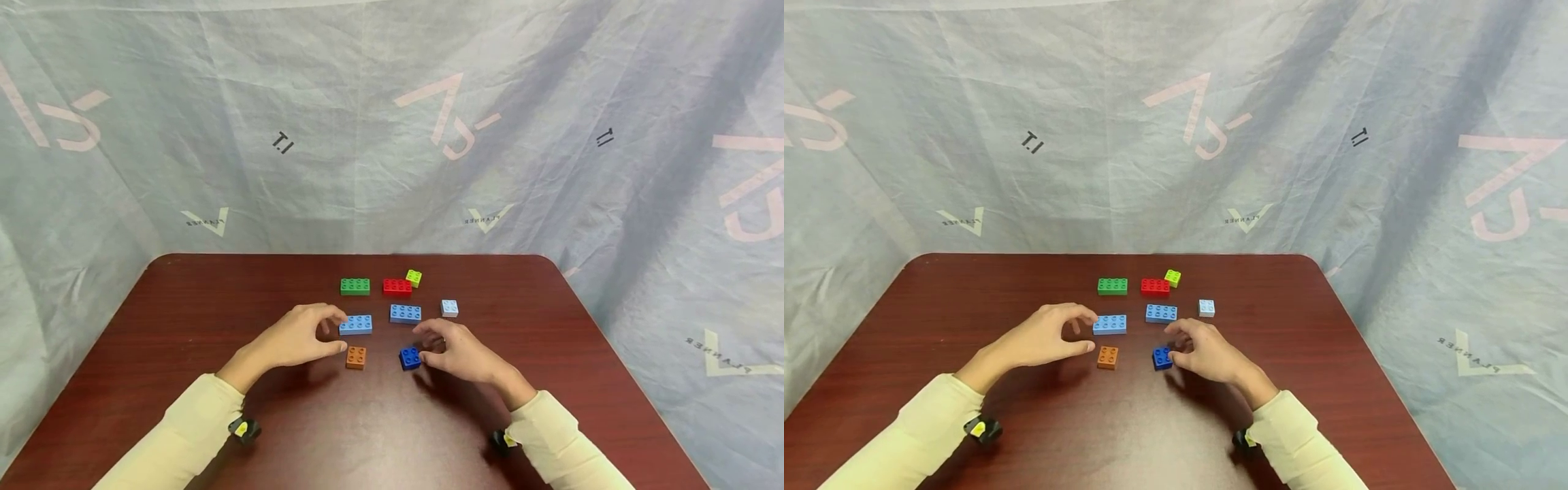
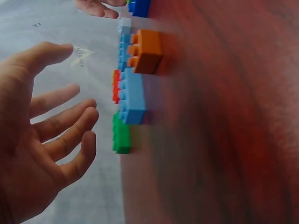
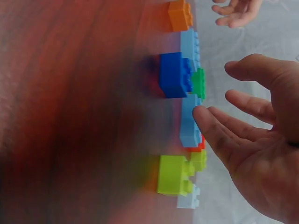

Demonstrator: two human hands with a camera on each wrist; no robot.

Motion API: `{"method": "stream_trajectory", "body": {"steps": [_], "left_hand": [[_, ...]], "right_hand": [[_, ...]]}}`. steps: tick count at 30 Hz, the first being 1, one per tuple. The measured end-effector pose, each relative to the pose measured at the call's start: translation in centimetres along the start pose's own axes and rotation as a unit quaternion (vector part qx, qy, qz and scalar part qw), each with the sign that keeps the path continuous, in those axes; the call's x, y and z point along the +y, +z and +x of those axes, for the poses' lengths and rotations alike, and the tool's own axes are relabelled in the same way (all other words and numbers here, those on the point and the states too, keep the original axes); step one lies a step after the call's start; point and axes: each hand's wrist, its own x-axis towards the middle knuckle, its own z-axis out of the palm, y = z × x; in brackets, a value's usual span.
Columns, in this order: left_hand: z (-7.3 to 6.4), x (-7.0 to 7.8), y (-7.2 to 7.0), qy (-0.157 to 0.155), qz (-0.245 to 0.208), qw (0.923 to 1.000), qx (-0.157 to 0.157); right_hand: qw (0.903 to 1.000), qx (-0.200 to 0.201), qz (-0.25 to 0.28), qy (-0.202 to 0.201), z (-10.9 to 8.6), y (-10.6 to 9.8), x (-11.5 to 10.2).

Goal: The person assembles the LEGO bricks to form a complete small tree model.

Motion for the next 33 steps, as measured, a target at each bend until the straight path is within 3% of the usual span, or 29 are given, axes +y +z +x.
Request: {"method": "stream_trajectory", "body": {"steps": [9, 23, 33], "left_hand": [[-0.1, -1.4, 2.1, 0.002, -0.056, 0.9979, -0.031], [0.2, -1.8, 3.9, -0.017, -0.082, 0.9955, -0.044], [0.4, -1.8, 4.9, -0.034, -0.072, 0.9966, -0.02]], "right_hand": [[0.9999, -0.004, 0.01, 0.011, 0.0, 1.2, 0.6], [0.9994, 0.005, 0.019, 0.028, 0.2, 2.6, 1.0], [0.9994, 0.015, 0.01, 0.03, 0.3, 3.1, 1.5]]}}
